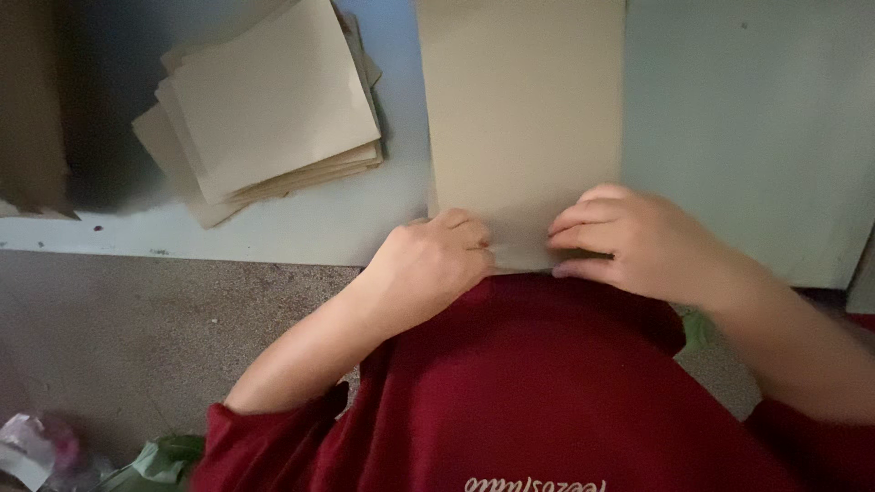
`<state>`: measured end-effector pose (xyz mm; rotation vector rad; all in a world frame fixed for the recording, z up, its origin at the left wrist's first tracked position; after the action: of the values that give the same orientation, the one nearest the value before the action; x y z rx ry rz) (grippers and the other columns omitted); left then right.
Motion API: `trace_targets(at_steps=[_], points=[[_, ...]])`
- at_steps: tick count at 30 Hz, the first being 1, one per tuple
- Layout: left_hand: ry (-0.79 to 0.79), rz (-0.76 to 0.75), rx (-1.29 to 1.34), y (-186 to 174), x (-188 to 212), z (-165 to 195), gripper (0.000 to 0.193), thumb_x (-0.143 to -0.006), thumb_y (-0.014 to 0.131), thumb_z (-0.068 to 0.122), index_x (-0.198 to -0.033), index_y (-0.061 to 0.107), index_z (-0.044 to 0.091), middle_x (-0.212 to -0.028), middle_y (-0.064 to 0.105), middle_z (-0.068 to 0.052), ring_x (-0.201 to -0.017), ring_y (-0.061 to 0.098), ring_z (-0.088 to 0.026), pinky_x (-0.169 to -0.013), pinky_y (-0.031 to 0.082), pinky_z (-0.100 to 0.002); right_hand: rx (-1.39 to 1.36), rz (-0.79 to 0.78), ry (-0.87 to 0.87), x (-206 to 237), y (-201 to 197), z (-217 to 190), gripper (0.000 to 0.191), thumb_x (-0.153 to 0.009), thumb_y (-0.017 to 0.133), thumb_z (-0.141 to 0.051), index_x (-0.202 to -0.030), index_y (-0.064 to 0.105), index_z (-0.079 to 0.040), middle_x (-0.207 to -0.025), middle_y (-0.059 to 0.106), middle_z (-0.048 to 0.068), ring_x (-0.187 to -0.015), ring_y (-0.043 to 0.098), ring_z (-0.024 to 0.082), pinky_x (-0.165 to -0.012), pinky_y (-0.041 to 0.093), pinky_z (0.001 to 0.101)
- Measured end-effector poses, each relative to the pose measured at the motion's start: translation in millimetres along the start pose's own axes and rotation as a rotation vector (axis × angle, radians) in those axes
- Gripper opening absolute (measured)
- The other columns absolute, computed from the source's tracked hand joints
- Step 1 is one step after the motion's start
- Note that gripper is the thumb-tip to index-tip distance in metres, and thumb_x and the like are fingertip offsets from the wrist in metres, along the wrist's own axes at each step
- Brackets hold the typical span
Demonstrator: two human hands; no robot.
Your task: The person takes a stack of brown paper sheets, taps and aligns the edges, then folds sheets in half one at a time on the workbench, pressing the crease flat and placing each folded sheet onto a growing pile on the left side of the table.
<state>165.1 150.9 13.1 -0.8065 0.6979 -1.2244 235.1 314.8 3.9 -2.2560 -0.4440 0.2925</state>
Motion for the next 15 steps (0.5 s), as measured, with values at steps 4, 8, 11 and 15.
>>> trace_targets(at_steps=[4,8,11,15], points=[[0.010,0.037,0.009,-6.8,-2.5,2.2,0.023,-0.077,0.072,0.029,-0.091,0.067,0.013,-0.100,0.062,-0.002,-0.101,0.062,-0.023,-0.073,0.055,-0.038,0.013,-0.041,0.021,-3.5,1.1,-0.5,0.031,-0.075,0.081,-0.031,-0.093,0.077,-0.007,-0.103,0.074,0.004,-0.096,0.067,0.025,-0.081,0.056,0.0370],[0.006,0.008,-0.114,-1.5,-3.6,4.7,0.012,-0.086,0.071,0.021,-0.090,0.063,0.012,-0.098,0.060,-0.003,-0.102,0.061,-0.021,-0.076,0.056,-0.036,0.062,0.008,0.058,-3.9,0.7,-8.9,0.026,-0.077,0.081,-0.024,-0.093,0.075,-0.005,-0.104,0.073,0.008,-0.093,0.066,0.026,-0.077,0.055,0.0374],[0.005,0.058,-0.153,-0.8,-4.2,7.3,0.014,-0.079,0.069,0.022,-0.085,0.061,0.011,-0.094,0.059,-0.006,-0.096,0.060,-0.024,-0.077,0.057,-0.037,0.196,0.084,-0.054,-4.3,1.9,-27.3,0.026,-0.078,0.081,-0.020,-0.096,0.076,-0.002,-0.109,0.073,0.008,-0.093,0.066,0.026,-0.076,0.056,0.0381],[0.134,0.099,-0.258,-9.8,0.3,15.3,0.014,-0.081,0.067,0.016,-0.094,0.065,0.010,-0.100,0.064,-0.004,-0.095,0.064,-0.022,-0.072,0.056,-0.032,0.351,0.172,-0.102,-5.4,2.6,-38.7,0.028,-0.081,0.082,-0.022,-0.101,0.077,-0.003,-0.112,0.074,0.006,-0.103,0.067,0.025,-0.080,0.058,0.0386]])
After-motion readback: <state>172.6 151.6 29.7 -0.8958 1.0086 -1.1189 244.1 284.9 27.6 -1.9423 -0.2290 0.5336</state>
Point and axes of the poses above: each hand's wrist, its own x-axis away from the middle knuckle, its own y-axis out of the palm, z = x × y, the point moved 7 cm from there along -x, towards the middle knuckle
